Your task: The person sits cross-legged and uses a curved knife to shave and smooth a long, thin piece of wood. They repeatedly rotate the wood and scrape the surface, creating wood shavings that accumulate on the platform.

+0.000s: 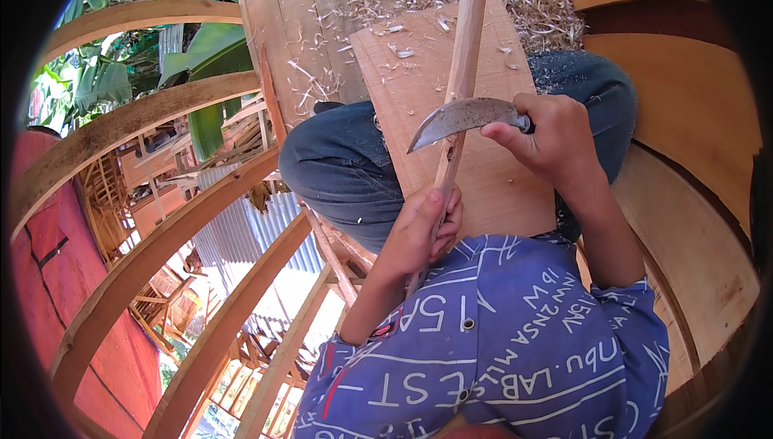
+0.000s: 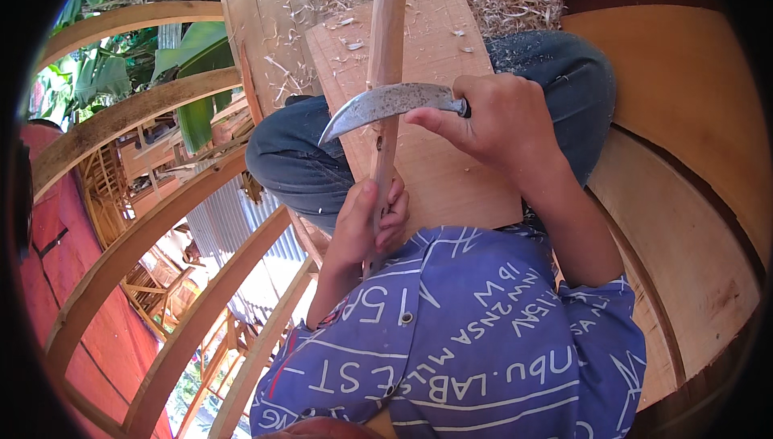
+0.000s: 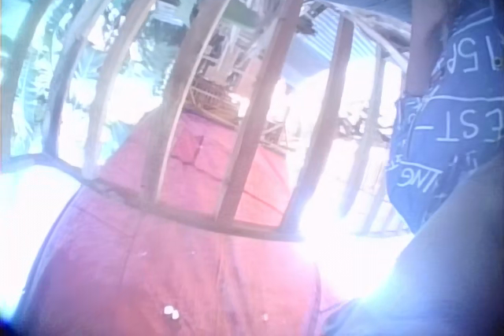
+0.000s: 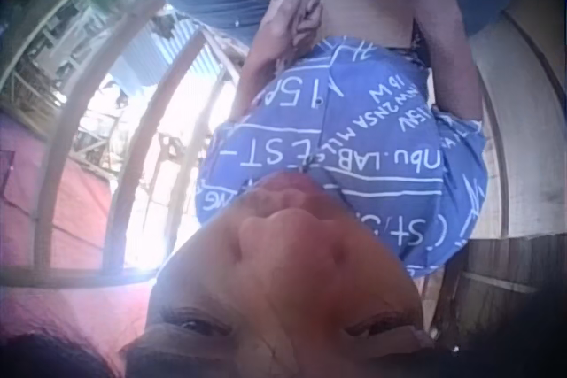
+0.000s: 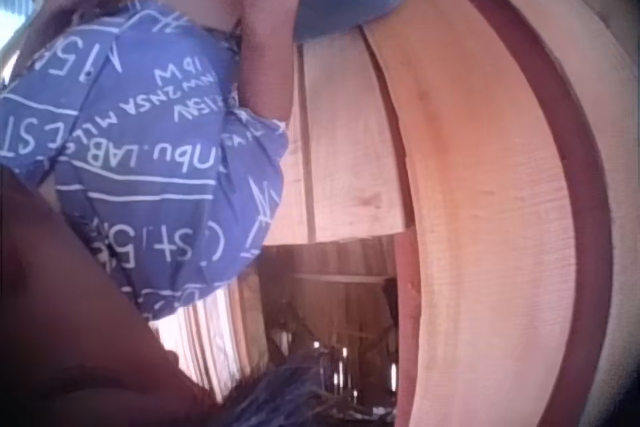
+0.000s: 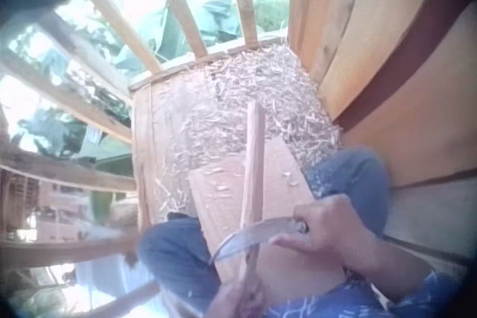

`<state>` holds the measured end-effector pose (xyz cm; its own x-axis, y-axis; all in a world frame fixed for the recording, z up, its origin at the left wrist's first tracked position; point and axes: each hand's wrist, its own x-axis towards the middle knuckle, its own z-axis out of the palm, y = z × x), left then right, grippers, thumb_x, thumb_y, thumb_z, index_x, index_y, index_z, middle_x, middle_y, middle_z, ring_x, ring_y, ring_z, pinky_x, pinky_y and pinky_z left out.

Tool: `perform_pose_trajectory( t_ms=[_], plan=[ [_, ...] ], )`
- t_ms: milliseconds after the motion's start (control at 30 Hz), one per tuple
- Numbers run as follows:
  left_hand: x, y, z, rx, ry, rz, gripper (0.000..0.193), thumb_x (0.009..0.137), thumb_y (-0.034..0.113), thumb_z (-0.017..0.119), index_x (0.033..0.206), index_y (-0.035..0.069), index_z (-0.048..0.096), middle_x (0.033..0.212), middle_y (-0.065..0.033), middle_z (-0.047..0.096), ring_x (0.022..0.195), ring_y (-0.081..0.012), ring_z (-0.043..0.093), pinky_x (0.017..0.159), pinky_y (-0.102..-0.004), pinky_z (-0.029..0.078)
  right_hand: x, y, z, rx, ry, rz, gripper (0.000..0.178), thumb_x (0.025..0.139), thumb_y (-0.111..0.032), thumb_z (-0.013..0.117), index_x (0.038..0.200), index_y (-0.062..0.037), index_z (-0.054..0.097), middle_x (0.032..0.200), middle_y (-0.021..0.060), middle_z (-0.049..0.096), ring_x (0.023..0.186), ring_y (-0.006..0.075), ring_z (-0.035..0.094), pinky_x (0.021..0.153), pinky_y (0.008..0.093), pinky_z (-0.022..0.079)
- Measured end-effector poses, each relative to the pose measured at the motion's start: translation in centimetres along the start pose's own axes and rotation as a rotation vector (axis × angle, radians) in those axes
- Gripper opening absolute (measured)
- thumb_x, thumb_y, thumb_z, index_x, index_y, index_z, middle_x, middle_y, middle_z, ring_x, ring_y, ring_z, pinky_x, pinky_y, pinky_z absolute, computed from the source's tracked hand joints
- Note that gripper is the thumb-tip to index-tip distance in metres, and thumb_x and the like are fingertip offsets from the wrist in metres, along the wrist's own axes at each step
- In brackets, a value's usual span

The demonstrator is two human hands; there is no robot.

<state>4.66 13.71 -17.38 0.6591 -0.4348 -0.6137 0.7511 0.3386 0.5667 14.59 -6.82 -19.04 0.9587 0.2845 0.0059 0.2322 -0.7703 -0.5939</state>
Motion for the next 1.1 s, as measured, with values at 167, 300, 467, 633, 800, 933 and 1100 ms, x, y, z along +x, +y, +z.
perform_pose_trajectory(
  t_ms=[167, 300, 467, 633, 800, 933, 1100],
  plan=[
    [0.2, -0.5, 0.1, 0.122, 0.028, -0.013, 0.045, 0.099, 0.049, 0.03, 0.088, 0.007, 0.039, 0.06, 0.0011, 0.035, 0.042, -0.004, 0.031, 0.035, -0.0185, 0.025, 0.7, 1.5, -0.2, -0.165, -0.037, 0.012, 0.071, 0.066, -0.075, 0.059, 0.059, -0.0046, 0.059, 0.051, 0.0124, 0.053, 0.05, 0.03, 0.058, 0.047, 0.0377, 0.044],
    [0.0, -0.3, 0.8, 0.146, 0.007, 0.015, 0.045, 0.099, 0.049, 0.029, 0.088, 0.007, 0.039, 0.062, 0.001, 0.035, 0.045, -0.0045, 0.03, 0.038, -0.0191, 0.025, 1.7, 2.2, -0.8, -0.218, 0.078, -0.067, 0.074, 0.06, -0.08, 0.059, 0.058, -0.0064, 0.061, 0.049, 0.01, 0.054, 0.048, 0.0274, 0.059, 0.045, 0.0354, 0.045],
    [0.0, -0.4, 1.0, 0.162, 0.004, 0.047, 0.046, 0.098, 0.051, 0.029, 0.091, 0.006, 0.038, 0.059, 0.001, 0.034, 0.04, -0.0046, 0.028, 0.035, -0.0198, 0.025, 2.6, 2.6, -1.2, -0.245, 0.153, -0.089, 0.075, 0.057, -0.082, 0.059, 0.058, -0.0064, 0.06, 0.049, 0.0089, 0.054, 0.048, 0.0264, 0.059, 0.046, 0.034, 0.046],
    [-0.4, -0.4, 1.0, 0.151, 0.006, 0.067, 0.043, 0.1, 0.047, 0.029, 0.089, 0.006, 0.039, 0.062, 0.0012, 0.035, 0.045, -0.0048, 0.03, 0.039, -0.0196, 0.024, 3.8, 3.2, -1.8, -0.303, 0.171, -0.004, 0.078, 0.061, -0.082, 0.057, 0.058, -0.0043, 0.059, 0.05, 0.0118, 0.054, 0.051, 0.0277, 0.059, 0.049, 0.0352, 0.047],
    [-0.8, -4.5, 2.3, 0.341, -0.177, 0.212, 0.046, 0.098, 0.051, 0.032, 0.088, 0.006, 0.038, 0.059, 0.0014, 0.034, 0.041, -0.0042, 0.029, 0.035, -0.0199, 0.023, 7.3, 14.4, -5.5, 0.06, 0.46, 0.495, 0.075, 0.083, -0.07, 0.049, 0.06, 0.0011, 0.042, 0.054, 0.0035, 0.031, 0.054, 0.0135, 0.036, 0.049, 0.035, 0.032],
    [-0.9, -0.7, -0.7, -0.075, -0.075, 0.012, 0.045, 0.097, 0.052, 0.035, 0.086, 0.008, 0.037, 0.06, 0.0013, 0.035, 0.041, -0.0041, 0.031, 0.036, -0.0184, 0.026, 5.7, 11.0, -7.2, 0.093, 0.36, 0.388, 0.079, 0.079, -0.074, 0.048, 0.058, 0.0022, 0.049, 0.049, 0.0088, 0.04, 0.05, 0.0174, 0.038, 0.05, 0.0364, 0.037],
    [0.0, -0.6, -1.0, -0.235, -0.161, -0.005, 0.049, 0.095, 0.056, 0.036, 0.087, 0.008, 0.037, 0.058, 0.0015, 0.035, 0.037, -0.0044, 0.03, 0.032, -0.0184, 0.027, 0.6, 0.4, -2.2, -0.035, 0.029, 0.099, 0.074, 0.073, -0.073, 0.056, 0.056, -0.0009, 0.057, 0.05, 0.016, 0.052, 0.051, 0.031, 0.058, 0.049, 0.0391, 0.043]
  ],
)
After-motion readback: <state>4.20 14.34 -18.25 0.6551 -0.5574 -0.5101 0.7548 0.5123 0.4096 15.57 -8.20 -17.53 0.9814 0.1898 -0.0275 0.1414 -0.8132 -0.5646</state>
